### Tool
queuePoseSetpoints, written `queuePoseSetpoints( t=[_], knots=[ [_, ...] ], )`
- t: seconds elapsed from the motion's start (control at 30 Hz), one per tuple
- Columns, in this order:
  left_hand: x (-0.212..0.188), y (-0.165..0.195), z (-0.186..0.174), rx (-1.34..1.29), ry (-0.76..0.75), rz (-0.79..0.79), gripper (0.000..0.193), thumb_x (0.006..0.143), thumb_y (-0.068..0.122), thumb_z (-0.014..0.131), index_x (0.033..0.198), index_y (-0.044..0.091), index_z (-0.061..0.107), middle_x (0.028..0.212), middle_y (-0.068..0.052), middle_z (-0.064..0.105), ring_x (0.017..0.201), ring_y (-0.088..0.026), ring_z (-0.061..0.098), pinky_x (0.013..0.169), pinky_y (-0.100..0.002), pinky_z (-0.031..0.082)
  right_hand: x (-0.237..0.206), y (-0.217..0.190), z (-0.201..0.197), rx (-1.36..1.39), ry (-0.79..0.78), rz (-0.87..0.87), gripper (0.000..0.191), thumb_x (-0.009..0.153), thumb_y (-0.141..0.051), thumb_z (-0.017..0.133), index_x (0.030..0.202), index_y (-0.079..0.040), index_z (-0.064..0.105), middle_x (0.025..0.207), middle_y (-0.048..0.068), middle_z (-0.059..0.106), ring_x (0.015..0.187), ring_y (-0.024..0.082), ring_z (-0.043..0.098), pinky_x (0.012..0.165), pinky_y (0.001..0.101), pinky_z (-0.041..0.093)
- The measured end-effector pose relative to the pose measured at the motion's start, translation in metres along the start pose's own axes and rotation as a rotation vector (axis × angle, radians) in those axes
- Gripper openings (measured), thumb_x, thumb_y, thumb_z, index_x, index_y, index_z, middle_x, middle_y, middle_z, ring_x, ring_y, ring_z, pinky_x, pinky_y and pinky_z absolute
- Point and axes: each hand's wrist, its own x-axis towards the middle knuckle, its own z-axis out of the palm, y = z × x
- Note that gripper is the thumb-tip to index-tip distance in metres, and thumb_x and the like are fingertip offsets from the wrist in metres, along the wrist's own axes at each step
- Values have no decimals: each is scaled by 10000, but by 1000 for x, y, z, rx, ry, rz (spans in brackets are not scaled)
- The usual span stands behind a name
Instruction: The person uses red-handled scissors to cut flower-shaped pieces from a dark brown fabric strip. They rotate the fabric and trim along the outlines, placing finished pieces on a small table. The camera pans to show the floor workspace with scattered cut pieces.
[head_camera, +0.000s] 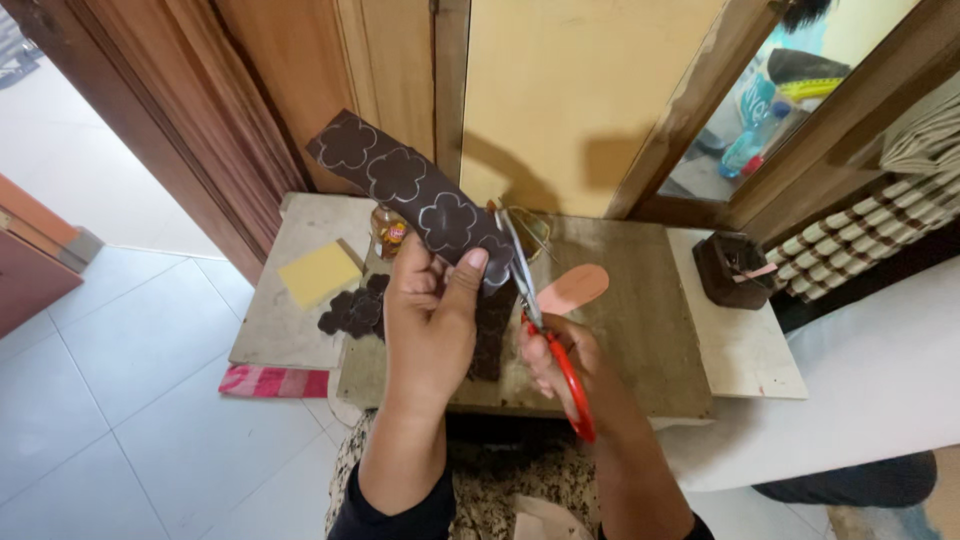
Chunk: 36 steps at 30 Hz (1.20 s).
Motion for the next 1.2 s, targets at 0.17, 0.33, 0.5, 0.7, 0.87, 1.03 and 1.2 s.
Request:
queuePoseSetpoints(
  t=[0.17,0.33,0.5,0.7,0.87,1.03,1.2],
  knots=[
    [-6,-4,5,25,-31,-41,180,1033,-50,610,1203,10,605,1087,-24,712,955,-61,629,862,-220,507,-7,-7,0,4,-101,-47,553,989,-589,577,996,-37,600,789,2,516,672,99,493,608,245,415],
    [-8,1,10,52,-42,-27,156,1030,-33,610,1180,10,605,1063,-20,707,934,-58,628,847,-220,511,-13,-20,14,-45,-69,-112,600,969,-620,566,1002,-21,596,816,30,536,689,133,504,612,279,434],
    [-7,9,15,45,-7,-78,155,1034,-5,586,1184,22,612,1012,-6,692,877,-57,621,799,-226,526,-14,-30,18,-74,-72,-129,641,951,-673,540,971,-34,586,783,16,505,649,120,478,578,268,416],
    [-8,13,15,78,-4,-54,132,1043,-3,586,1170,11,622,1020,-15,693,886,-63,618,818,-231,527,-12,-27,16,-12,-75,-84,609,946,-656,567,927,-47,556,723,-20,456,607,89,437,525,247,385],
    [-7,13,12,106,7,-16,163,1035,-5,580,1195,16,611,1063,-21,697,951,-75,628,870,-236,518,-7,-18,12,21,-85,-39,569,941,-609,609,889,-45,557,679,-30,449,553,78,409,483,246,363],
    [-6,9,10,153,17,36,190,1042,5,557,1228,9,596,1113,-27,683,1013,-84,618,928,-233,498,-6,0,4,18,-135,-90,536,979,-585,602,922,-55,546,703,-24,441,575,79,410,503,251,365],
    [1,2,-9,243,-18,10,176,1042,-27,527,1190,18,609,1050,-16,661,935,-86,587,837,-242,500,14,18,-7,96,-23,-107,568,1000,-630,493,1001,-66,561,818,32,609,642,119,567,550,260,462]
  ],
)
